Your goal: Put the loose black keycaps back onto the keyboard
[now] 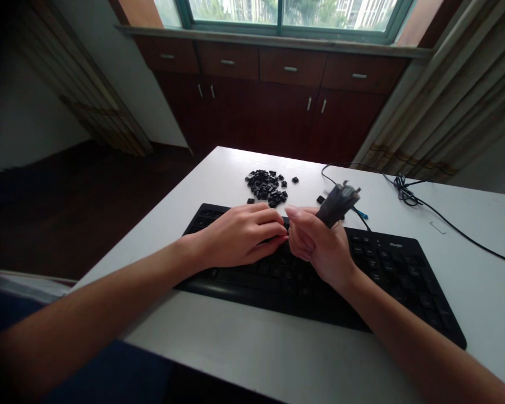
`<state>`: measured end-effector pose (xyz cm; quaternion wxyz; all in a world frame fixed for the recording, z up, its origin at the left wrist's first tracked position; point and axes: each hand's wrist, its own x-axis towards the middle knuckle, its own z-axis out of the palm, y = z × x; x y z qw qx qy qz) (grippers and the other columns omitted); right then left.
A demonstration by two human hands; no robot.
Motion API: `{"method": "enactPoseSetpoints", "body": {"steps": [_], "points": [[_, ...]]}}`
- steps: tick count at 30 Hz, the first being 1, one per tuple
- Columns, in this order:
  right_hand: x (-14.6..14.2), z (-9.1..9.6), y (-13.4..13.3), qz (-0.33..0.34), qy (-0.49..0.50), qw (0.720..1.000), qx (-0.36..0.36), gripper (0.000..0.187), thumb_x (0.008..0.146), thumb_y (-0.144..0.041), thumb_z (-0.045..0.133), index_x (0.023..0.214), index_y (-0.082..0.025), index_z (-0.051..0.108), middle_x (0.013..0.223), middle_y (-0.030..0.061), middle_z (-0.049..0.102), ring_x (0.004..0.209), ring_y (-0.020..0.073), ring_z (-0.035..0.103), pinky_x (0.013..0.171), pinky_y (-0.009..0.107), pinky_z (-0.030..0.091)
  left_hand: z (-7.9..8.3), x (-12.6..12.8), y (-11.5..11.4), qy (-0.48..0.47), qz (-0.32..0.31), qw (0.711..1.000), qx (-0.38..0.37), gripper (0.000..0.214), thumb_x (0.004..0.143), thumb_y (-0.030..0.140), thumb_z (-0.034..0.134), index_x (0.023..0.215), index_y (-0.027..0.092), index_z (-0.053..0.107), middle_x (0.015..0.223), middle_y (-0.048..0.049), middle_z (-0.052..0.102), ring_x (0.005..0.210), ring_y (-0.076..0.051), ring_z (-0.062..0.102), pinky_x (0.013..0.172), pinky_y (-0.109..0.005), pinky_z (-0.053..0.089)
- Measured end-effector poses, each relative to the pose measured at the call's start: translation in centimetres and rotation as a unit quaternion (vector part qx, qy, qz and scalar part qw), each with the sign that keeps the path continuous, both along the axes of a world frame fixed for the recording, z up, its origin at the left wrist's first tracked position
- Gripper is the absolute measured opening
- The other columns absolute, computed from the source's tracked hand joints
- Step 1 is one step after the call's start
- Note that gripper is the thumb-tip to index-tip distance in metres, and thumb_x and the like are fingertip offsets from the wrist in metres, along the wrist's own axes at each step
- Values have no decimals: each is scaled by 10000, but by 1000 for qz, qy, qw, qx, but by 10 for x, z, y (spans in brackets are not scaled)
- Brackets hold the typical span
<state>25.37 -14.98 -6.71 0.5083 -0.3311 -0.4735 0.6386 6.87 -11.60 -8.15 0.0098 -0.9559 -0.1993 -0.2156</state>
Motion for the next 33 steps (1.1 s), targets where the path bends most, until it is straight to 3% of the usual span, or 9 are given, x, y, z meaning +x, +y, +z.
{"method": "enactPoseSetpoints", "body": {"steps": [6, 14, 21, 29, 33], "points": [[4, 4, 0, 31, 13, 998, -47, 478, 907, -283, 535, 461, -208, 383, 388, -53, 285, 339, 89, 276, 399, 307, 184, 0, 0, 0, 3, 0, 1000, -2, 320, 1023, 285, 402, 938, 137, 672, 993, -80, 672, 880, -180, 603, 834, -323, 507], [-7, -2, 0, -70, 47, 996, -42, 544, 859, -244, 595, 426, -216, 266, 344, -61, 256, 325, 71, 200, 378, 291, 128, 0, 0, 0, 1, 7, 1000, -5, 312, 1022, 282, 405, 940, 141, 671, 990, -78, 668, 875, -177, 595, 834, -320, 504], [-12, -6, -4, -112, -9, 993, 38, 503, 859, -263, 664, 428, -199, 413, 386, -58, 336, 356, 70, 280, 401, 286, 189, 1, 0, 0, 0, 3, 1000, 0, 304, 1017, 279, 414, 928, 142, 671, 987, -82, 669, 856, -175, 590, 802, -316, 504], [-10, 3, 12, -97, 2, 986, -134, 558, 874, -239, 582, 412, -227, 270, 346, -64, 234, 307, 75, 199, 371, 285, 118, -1, 0, 0, -1, 7, 1000, -2, 315, 1018, 282, 409, 933, 137, 675, 980, -86, 672, 870, -178, 598, 820, -321, 509], [-12, 1, 15, -116, -28, 985, -122, 543, 862, -226, 606, 414, -227, 299, 345, -64, 259, 303, 77, 223, 368, 282, 136, -1, 0, 0, -4, 6, 1000, -3, 305, 1017, 276, 413, 942, 139, 675, 990, -83, 672, 868, -175, 596, 817, -317, 507]]}}
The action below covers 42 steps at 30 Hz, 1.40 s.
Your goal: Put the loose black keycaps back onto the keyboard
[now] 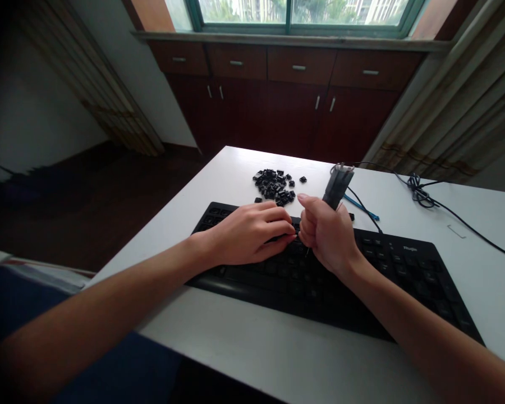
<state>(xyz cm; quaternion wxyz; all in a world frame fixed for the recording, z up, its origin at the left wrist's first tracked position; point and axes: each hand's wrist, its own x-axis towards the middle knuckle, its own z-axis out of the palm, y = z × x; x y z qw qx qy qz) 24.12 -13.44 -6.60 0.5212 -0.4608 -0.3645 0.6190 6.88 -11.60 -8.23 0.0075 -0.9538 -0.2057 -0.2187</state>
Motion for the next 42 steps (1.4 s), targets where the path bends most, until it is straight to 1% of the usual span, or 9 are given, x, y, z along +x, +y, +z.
{"method": "enactPoseSetpoints", "body": {"steps": [6, 13, 16, 22, 26, 29, 31, 37, 42], "points": [[1, -6, -8, 10, -42, 994, 102, 522, 869, -258, 658, 421, -210, 394, 370, -58, 337, 328, 73, 301, 380, 280, 218, 1, -1, 0, -4, 0, 1000, -7, 288, 1012, 274, 430, 941, 146, 678, 992, -80, 673, 853, -170, 588, 810, -314, 506], [3, -7, -1, 60, -21, 989, 133, 529, 853, -299, 687, 413, -205, 410, 367, -59, 339, 328, 66, 301, 365, 271, 205, 2, -1, 0, 8, -3, 1000, -14, 304, 1014, 271, 403, 947, 141, 670, 992, -87, 667, 863, -184, 587, 828, -329, 507], [2, -6, 0, 127, -7, 983, 129, 515, 843, -315, 695, 418, -199, 426, 373, -58, 351, 331, 63, 291, 362, 263, 190, 1, -1, 0, 6, -3, 1000, -17, 288, 1014, 260, 394, 972, 141, 653, 1009, -92, 663, 893, -194, 591, 854, -341, 506], [3, -2, -2, 176, 14, 975, 135, 530, 870, -342, 648, 430, -206, 387, 383, -61, 326, 344, 67, 262, 376, 267, 182, 0, -1, -2, -45, 24, 998, -49, 243, 1023, 212, 361, 1117, 125, 568, 1015, -97, 671, 867, -179, 607, 830, -332, 512], [12, 6, 7, 247, 64, 963, 90, 566, 846, -335, 650, 445, -217, 269, 382, -81, 235, 335, 64, 195, 367, 266, 160, -1, -1, -2, -37, 27, 998, -49, 263, 1010, 177, 375, 1209, 124, 539, 1020, -93, 672, 894, -189, 610, 835, -339, 505], [18, 8, 12, 269, 57, 959, 66, 579, 833, -346, 659, 434, -216, 259, 373, -81, 224, 329, 62, 185, 359, 267, 142, -2, -2, -2, -33, 32, 998, -52, 286, 995, 147, 381, 1234, 122, 536, 1034, -94, 670, 913, -193, 604, 849, -343, 501], [18, 7, 12, 253, 55, 965, 44, 579, 841, -342, 652, 428, -215, 267, 370, -76, 237, 328, 63, 190, 356, 268, 131, -1, -2, -2, -30, 34, 998, -53, 295, 991, 141, 380, 1239, 125, 541, 1038, -93, 667, 908, -191, 601, 849, -341, 501], [11, 3, 4, 81, 26, 996, -5, 568, 841, -291, 648, 436, -221, 257, 355, -68, 252, 317, 71, 230, 352, 264, 159, 1, -2, -2, -8, 25, 999, -34, 283, 1005, 182, 373, 1191, 129, 579, 1038, -101, 666, 897, -191, 598, 839, -341, 508], [3, 0, -4, 4, 7, 1000, 13, 563, 849, -285, 632, 446, -222, 243, 360, -72, 228, 311, 66, 215, 340, 263, 164, 1, -2, -2, 4, 22, 1000, -21, 279, 998, 178, 381, 1170, 122, 593, 1040, -103, 662, 890, -194, 589, 833, -338, 506]]}}
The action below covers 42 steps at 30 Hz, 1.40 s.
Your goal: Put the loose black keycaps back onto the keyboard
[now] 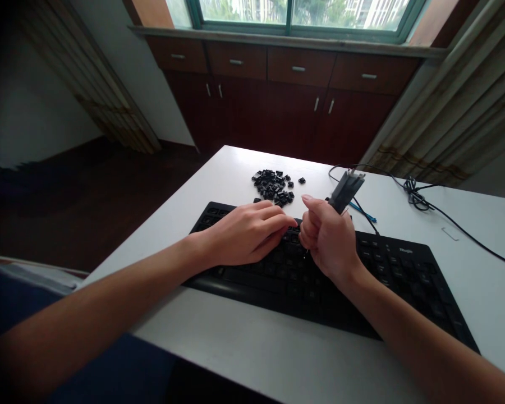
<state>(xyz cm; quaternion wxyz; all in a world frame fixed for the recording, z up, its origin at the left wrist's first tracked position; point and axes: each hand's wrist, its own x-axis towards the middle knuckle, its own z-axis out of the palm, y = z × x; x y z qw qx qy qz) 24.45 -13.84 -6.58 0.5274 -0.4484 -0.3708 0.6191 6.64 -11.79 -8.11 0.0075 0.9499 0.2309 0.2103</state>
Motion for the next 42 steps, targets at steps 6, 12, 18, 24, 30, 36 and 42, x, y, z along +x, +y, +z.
{"method": "enactPoseSetpoints", "body": {"steps": [6, 12, 18, 24, 30, 36, 42], "points": [[-5, -5, -6, -53, -12, 996, 66, 524, 862, -256, 647, 454, -213, 321, 377, -74, 276, 327, 61, 235, 355, 260, 186, 0, 0, 0, 1, 0, 1000, 1, 266, 978, 158, 406, 1162, 133, 596, 1041, -99, 657, 909, -194, 597, 829, -333, 505], [-5, -6, 3, 6, -56, 996, 71, 539, 852, -280, 674, 437, -218, 334, 375, -69, 293, 323, 68, 274, 352, 266, 189, -1, 0, 1, 2, -1, 1000, 1, 256, 971, 153, 404, 1128, 137, 607, 1015, -95, 653, 889, -196, 591, 831, -339, 501], [4, -4, -10, 6, -38, 994, 102, 503, 871, -251, 657, 441, -202, 402, 391, -59, 327, 342, 68, 296, 391, 288, 200, 0, 0, 0, -1, 4, 1000, -7, 268, 976, 157, 410, 1162, 127, 600, 1068, -97, 656, 917, -193, 585, 854, -327, 493], [10, -3, -9, -5, -8, 998, 57, 535, 869, -236, 630, 415, -213, 349, 362, -60, 280, 319, 72, 239, 379, 304, 141, -1, -1, 0, -3, 0, 1000, -13, 279, 996, 178, 384, 1163, 131, 604, 1054, -95, 657, 910, -197, 579, 842, -338, 495], [4, -1, -11, 21, -21, 996, 89, 498, 870, -238, 646, 436, -209, 405, 382, -56, 319, 339, 80, 269, 391, 309, 160, 0, -1, 0, 5, -1, 1000, -11, 290, 1003, 198, 368, 1138, 123, 614, 1034, -98, 647, 897, -203, 570, 841, -343, 488], [-4, -9, -12, 17, -88, 984, 151, 496, 887, -307, 671, 460, -192, 447, 413, -53, 369, 378, 74, 314, 402, 284, 206, -2, 0, 1, 10, 1, 1000, -6, 266, 999, 205, 371, 1060, 130, 619, 1019, -86, 641, 872, -199, 561, 845, -347, 486], [-5, -4, -1, -1, -34, 998, 49, 534, 864, -259, 641, 431, -219, 331, 367, -65, 287, 325, 72, 254, 365, 281, 161, -1, 0, 0, 0, 5, 1000, -19, 271, 1005, 208, 377, 1098, 133, 621, 1034, -91, 649, 909, -200, 577, 866, -349, 495]]}}
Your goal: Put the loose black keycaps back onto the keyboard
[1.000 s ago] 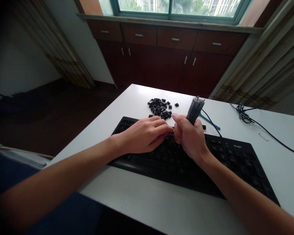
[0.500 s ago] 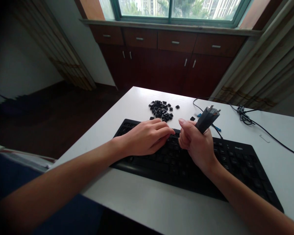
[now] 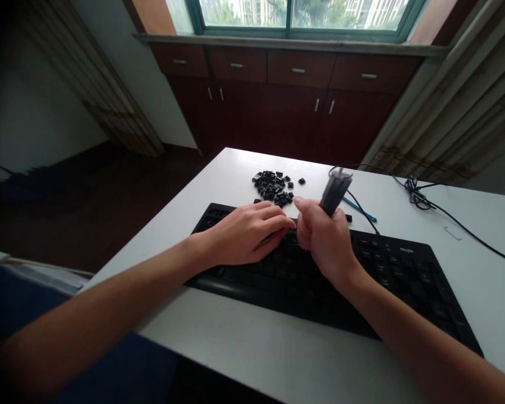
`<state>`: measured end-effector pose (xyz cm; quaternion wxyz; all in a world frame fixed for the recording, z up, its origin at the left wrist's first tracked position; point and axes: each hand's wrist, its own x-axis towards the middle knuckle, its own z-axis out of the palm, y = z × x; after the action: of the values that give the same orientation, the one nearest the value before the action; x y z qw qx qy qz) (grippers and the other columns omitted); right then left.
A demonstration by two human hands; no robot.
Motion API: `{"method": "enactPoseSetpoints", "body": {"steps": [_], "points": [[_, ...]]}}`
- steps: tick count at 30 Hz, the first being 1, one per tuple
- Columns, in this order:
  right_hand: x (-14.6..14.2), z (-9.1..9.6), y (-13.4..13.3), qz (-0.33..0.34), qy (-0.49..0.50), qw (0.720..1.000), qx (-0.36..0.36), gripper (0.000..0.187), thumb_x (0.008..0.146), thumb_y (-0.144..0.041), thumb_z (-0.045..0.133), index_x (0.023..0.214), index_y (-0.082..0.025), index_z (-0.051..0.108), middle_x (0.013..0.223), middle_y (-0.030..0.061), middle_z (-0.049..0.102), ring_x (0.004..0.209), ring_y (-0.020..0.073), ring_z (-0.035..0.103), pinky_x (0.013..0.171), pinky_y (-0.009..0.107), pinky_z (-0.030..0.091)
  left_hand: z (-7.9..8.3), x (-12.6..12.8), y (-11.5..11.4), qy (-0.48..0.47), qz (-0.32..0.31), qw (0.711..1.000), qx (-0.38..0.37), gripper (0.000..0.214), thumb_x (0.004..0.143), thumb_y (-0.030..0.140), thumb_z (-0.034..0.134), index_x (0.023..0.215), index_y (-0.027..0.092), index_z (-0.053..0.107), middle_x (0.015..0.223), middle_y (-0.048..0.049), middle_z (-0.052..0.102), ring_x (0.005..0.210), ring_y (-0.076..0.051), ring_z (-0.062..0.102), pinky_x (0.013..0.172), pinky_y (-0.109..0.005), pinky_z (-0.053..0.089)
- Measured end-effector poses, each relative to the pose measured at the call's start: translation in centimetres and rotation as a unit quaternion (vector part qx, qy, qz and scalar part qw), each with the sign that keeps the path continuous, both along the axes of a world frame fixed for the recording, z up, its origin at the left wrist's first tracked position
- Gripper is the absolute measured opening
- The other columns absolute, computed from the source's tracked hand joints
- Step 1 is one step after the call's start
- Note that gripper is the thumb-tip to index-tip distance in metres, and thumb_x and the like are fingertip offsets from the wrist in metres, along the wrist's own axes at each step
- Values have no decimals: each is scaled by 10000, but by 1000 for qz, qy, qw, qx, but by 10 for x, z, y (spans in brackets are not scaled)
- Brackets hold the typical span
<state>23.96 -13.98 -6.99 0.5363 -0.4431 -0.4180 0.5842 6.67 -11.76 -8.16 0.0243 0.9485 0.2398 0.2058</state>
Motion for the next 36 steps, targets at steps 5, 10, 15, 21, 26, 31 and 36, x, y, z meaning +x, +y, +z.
{"method": "enactPoseSetpoints", "body": {"steps": [5, 10, 15, 21, 26, 31, 36], "points": [[11, 3, 0, -50, 72, 994, -62, 556, 866, -235, 586, 460, -225, 206, 361, -74, 201, 306, 63, 185, 350, 278, 122, 0, 0, 0, -7, -4, 1000, -17, 287, 1013, 215, 385, 1150, 127, 621, 1078, -88, 655, 927, -192, 583, 862, -340, 495], [17, -1, -8, -42, 68, 996, -43, 544, 886, -241, 584, 453, -220, 257, 374, -69, 226, 315, 69, 212, 363, 292, 150, 0, 0, 0, -11, -8, 1000, -22, 292, 1020, 237, 385, 1149, 132, 625, 1068, -80, 658, 930, -191, 586, 876, -345, 491], [12, 0, -17, 7, 59, 998, 37, 504, 886, -244, 621, 439, -207, 392, 393, -57, 302, 352, 80, 261, 400, 311, 194, 2, 0, -1, -6, -9, 1000, -8, 303, 1023, 254, 379, 1118, 129, 638, 1028, -80, 655, 902, -197, 578, 857, -346, 489], [12, -2, 0, 82, 20, 996, 42, 501, 856, -284, 667, 436, -213, 404, 383, -59, 333, 338, 82, 275, 384, 303, 174, 2, 0, 0, 6, -4, 1000, 2, 298, 1019, 250, 374, 1075, 139, 645, 1007, -82, 649, 891, -199, 578, 846, -352, 496], [18, -5, 9, 209, -14, 974, 91, 484, 895, -329, 641, 476, -194, 439, 425, -54, 355, 383, 78, 291, 406, 288, 178, 1, 0, 1, 4, -7, 1000, 11, 281, 1016, 256, 379, 1035, 137, 633, 1033, -89, 655, 890, -198, 585, 859, -353, 501], [23, -4, 11, 270, 86, 957, 68, 481, 907, -260, 567, 488, -212, 337, 422, -74, 275, 371, 72, 208, 401, 282, 172, 0, 0, 0, -1, -3, 1000, -2, 278, 1017, 251, 382, 1065, 145, 635, 1020, -82, 654, 909, -196, 592, 871, -352, 502], [23, -3, 13, 296, 101, 947, 65, 469, 902, -236, 541, 485, -211, 328, 417, -71, 275, 361, 76, 213, 397, 278, 184, 0, 0, 0, -4, -5, 1000, -5, 280, 1012, 255, 393, 1075, 137, 639, 1030, -89, 656, 922, -202, 594, 871, -355, 505]]}}
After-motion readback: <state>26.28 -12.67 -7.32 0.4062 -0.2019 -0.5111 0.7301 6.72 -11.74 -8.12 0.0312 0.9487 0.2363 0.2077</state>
